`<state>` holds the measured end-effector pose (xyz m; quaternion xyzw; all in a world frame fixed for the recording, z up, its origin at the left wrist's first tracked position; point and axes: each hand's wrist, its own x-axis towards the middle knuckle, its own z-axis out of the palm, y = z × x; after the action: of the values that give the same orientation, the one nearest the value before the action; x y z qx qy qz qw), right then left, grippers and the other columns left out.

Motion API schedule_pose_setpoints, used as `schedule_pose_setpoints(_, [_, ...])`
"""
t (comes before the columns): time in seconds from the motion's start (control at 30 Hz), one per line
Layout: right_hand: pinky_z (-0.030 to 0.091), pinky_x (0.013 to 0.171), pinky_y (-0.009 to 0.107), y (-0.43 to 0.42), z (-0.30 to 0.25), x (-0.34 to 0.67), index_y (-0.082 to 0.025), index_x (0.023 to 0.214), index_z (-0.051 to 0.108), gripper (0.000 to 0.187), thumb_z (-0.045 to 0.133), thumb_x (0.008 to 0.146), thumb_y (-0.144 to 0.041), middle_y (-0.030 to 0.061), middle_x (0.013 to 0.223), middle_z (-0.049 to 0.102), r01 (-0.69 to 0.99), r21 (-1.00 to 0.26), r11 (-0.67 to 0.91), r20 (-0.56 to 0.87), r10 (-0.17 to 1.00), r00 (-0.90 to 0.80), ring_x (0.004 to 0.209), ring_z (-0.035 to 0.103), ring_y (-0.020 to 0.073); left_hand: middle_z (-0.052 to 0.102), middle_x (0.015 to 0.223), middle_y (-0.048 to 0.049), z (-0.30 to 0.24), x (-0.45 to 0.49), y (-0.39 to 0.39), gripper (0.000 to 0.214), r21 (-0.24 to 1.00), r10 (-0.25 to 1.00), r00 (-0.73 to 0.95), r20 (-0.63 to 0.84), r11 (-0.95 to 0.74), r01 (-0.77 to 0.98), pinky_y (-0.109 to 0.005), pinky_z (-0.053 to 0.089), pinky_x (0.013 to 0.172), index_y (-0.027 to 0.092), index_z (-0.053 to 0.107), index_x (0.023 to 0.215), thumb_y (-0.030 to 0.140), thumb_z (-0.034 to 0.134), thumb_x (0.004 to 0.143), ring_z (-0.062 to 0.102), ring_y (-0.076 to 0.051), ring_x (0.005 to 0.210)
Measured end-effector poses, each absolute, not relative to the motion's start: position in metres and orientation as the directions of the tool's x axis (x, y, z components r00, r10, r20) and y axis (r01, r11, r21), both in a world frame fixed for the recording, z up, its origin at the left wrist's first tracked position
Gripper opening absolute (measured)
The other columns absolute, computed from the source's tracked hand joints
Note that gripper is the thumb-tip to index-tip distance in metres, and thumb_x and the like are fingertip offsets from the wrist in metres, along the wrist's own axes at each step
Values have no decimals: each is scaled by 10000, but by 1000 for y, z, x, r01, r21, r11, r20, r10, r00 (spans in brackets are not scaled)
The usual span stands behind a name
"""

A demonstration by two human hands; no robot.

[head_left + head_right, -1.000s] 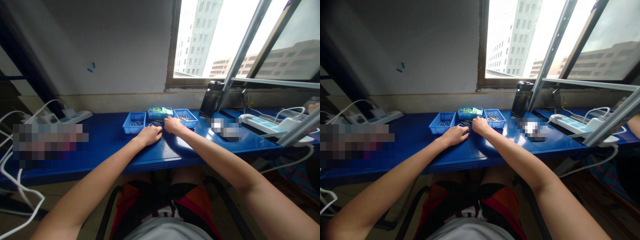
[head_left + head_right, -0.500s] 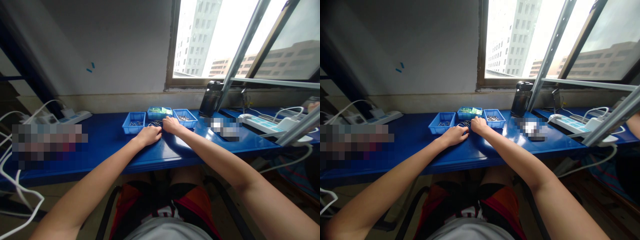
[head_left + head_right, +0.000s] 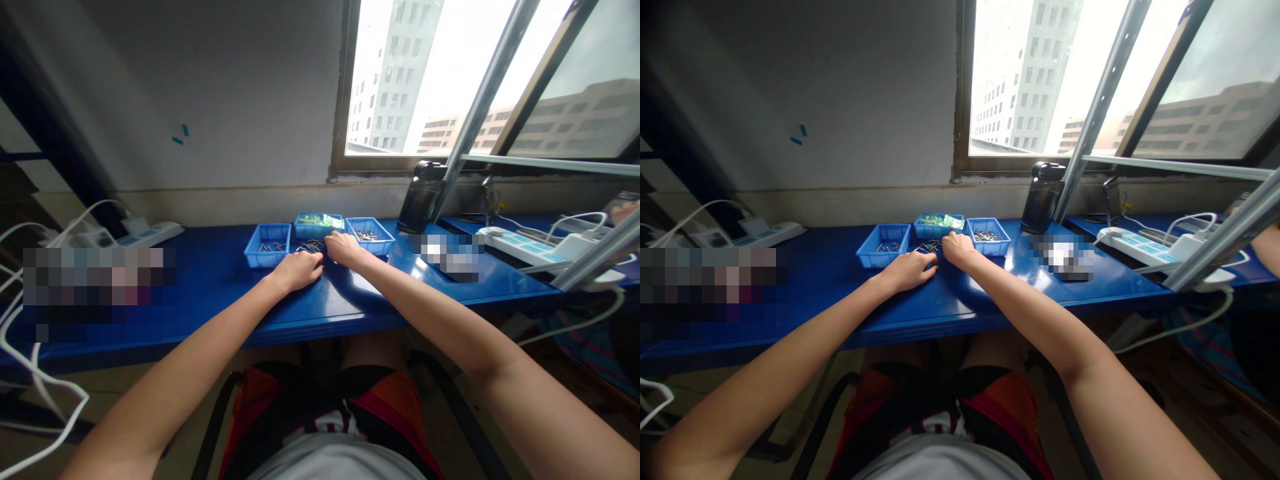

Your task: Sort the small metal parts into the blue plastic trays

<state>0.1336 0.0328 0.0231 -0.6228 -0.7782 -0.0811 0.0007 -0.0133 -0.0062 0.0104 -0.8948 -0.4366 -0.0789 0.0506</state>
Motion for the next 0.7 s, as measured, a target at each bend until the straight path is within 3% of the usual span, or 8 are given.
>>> schedule_pose_setpoints(0.4, [457,650,287,12,16,153,-137,957,605,248,379,862,-176,139,983,618,933,173,315,143,929,-340,832,636,246,651,841,-63,13,-14,-9,237,-4,783,595,183,-605,797,-263,446,651,198,566,902,351,392,854,620,-207,770])
schedule_pose_setpoints(0.53, [441,607,279,4,13,155,-156,1026,560,296,326,908,-293,130,1021,589,935,141,324,204,915,-348,805,636,239,653,833,-64,13,-14,-9,235,-1,782,595,186,-606,796,-273,449,648,203,567,890,340,379,859,622,-211,760])
schedule_pose_setpoints(0.7, [426,624,267,-7,12,158,-192,1092,515,295,299,909,-276,119,1104,560,951,60,303,267,913,-308,828,625,216,654,852,-73,13,-13,-10,247,-30,799,575,178,-580,814,-273,451,664,193,570,910,339,376,862,624,-217,793])
